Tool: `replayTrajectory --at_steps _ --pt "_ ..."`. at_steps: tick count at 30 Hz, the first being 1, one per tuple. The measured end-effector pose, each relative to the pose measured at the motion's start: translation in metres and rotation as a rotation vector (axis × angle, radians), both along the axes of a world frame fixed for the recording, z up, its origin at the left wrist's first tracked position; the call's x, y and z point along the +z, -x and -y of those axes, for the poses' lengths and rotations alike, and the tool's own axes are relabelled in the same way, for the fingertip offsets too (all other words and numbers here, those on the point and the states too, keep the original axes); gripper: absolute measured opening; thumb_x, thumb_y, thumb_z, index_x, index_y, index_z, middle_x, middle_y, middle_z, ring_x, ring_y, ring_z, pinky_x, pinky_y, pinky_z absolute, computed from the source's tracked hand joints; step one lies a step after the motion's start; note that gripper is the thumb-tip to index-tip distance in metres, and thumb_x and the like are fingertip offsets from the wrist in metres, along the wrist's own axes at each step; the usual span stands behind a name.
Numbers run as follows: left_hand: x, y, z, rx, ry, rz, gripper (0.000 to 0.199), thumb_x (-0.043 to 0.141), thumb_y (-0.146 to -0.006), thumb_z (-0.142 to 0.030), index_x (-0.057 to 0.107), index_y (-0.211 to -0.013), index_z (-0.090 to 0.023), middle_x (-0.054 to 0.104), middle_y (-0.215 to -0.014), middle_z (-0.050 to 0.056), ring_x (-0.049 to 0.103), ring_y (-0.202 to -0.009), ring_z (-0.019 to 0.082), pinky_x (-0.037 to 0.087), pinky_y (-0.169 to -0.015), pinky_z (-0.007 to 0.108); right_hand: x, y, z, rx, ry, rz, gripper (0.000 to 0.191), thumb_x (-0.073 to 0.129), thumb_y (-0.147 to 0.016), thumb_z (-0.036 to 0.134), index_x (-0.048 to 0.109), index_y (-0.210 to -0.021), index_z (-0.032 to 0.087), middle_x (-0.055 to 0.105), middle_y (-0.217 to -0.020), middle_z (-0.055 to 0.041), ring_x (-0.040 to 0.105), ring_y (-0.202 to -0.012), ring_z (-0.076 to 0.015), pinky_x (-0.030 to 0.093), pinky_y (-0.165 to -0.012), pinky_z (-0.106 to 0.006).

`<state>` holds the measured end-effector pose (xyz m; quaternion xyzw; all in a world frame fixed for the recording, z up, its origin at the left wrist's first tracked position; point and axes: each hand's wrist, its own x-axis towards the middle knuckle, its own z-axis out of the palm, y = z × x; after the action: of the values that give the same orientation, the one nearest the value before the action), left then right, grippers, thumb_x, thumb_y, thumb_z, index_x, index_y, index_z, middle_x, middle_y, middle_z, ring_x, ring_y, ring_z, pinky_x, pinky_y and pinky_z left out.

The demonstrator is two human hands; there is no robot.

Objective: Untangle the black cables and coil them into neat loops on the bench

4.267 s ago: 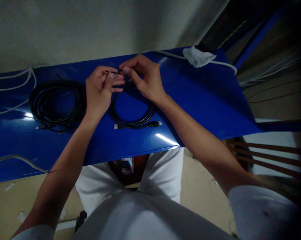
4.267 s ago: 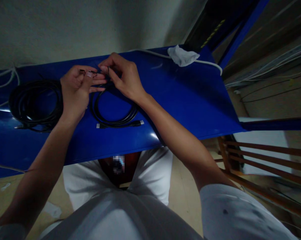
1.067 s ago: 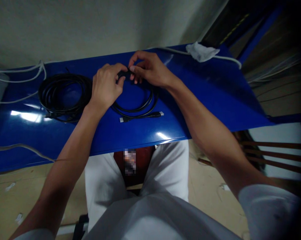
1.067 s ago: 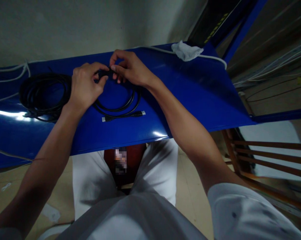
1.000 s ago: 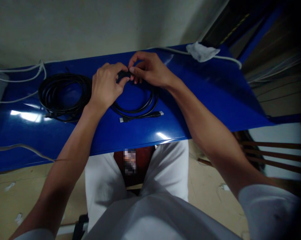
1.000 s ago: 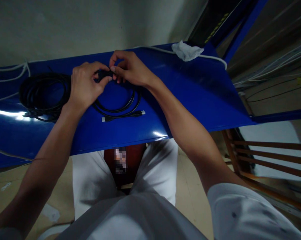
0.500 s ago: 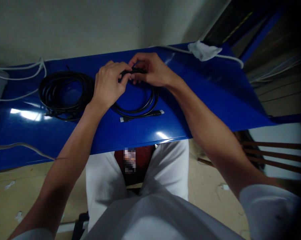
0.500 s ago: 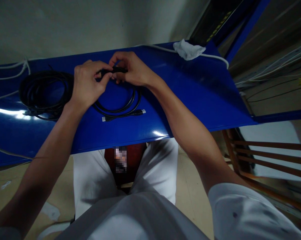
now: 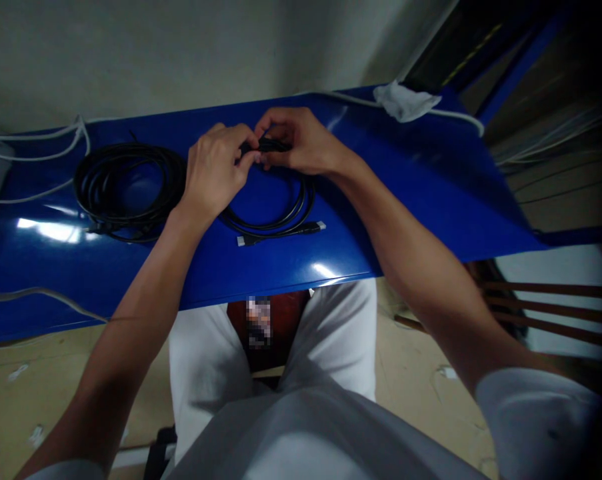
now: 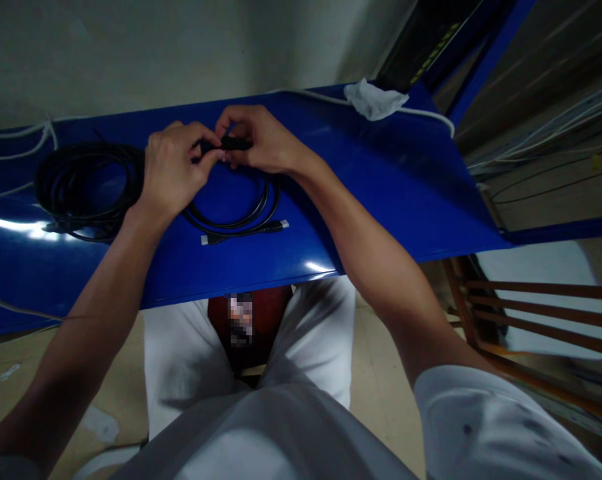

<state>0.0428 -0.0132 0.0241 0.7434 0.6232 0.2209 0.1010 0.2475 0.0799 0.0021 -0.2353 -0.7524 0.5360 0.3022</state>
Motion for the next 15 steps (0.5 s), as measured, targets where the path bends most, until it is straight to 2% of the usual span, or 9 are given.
replayTrajectory --at_steps 3,8,11,15 --pt "0.0019 -0.0003 0.0001 0.033 0.017 -0.031 0.049 0.042 -0.111 -0.06 0.07 -0.137 -0.03 0.076 -0.117 0.007 0.058 -0.128 0.034 0.044 -0.108 0.057 -0.0013 0.0012 -0.001 -0.011 0.017 0.003 0.033 0.1 -0.075 0.03 0.073 -0.095 0.031 0.08 -0.08 0.0034 0.074 -0.076 -0.0219 0.054 -0.06 -0.032" --pt "0.0037 0.0017 -0.0013 0.006 0.06 -0.081 0.06 0.027 -0.114 -0.063 0.065 -0.143 -0.025 0.076 -0.108 0.006 0.056 -0.131 0.031 0.039 -0.106 0.055 -0.0033 0.0027 -0.0014 -0.006 -0.012 -0.007 0.031 0.096 -0.076 0.026 0.073 -0.095 0.032 0.08 -0.081 0.0036 0.075 -0.076 -0.0228 0.054 -0.059 -0.032" --pt "0.0015 0.0033 -0.0023 0.026 0.049 -0.04 0.058 0.034 -0.113 -0.064 0.065 -0.142 -0.025 0.076 -0.105 0.005 0.06 -0.129 0.031 0.041 -0.105 0.053 -0.0023 0.0036 -0.0003 -0.036 -0.05 0.005 0.03 0.095 -0.076 0.024 0.072 -0.093 0.032 0.079 -0.079 0.0043 0.074 -0.077 -0.0226 0.051 -0.057 -0.03" --pt "-0.0047 0.0053 -0.0033 0.043 0.01 0.007 0.045 0.048 -0.109 -0.063 0.069 -0.134 -0.031 0.076 -0.107 0.006 0.065 -0.124 0.033 0.047 -0.102 0.052 -0.0001 0.0035 -0.0009 -0.087 -0.177 0.046 0.027 0.094 -0.075 0.02 0.071 -0.086 0.031 0.076 -0.077 0.0051 0.07 -0.074 -0.0193 0.045 -0.054 -0.028"
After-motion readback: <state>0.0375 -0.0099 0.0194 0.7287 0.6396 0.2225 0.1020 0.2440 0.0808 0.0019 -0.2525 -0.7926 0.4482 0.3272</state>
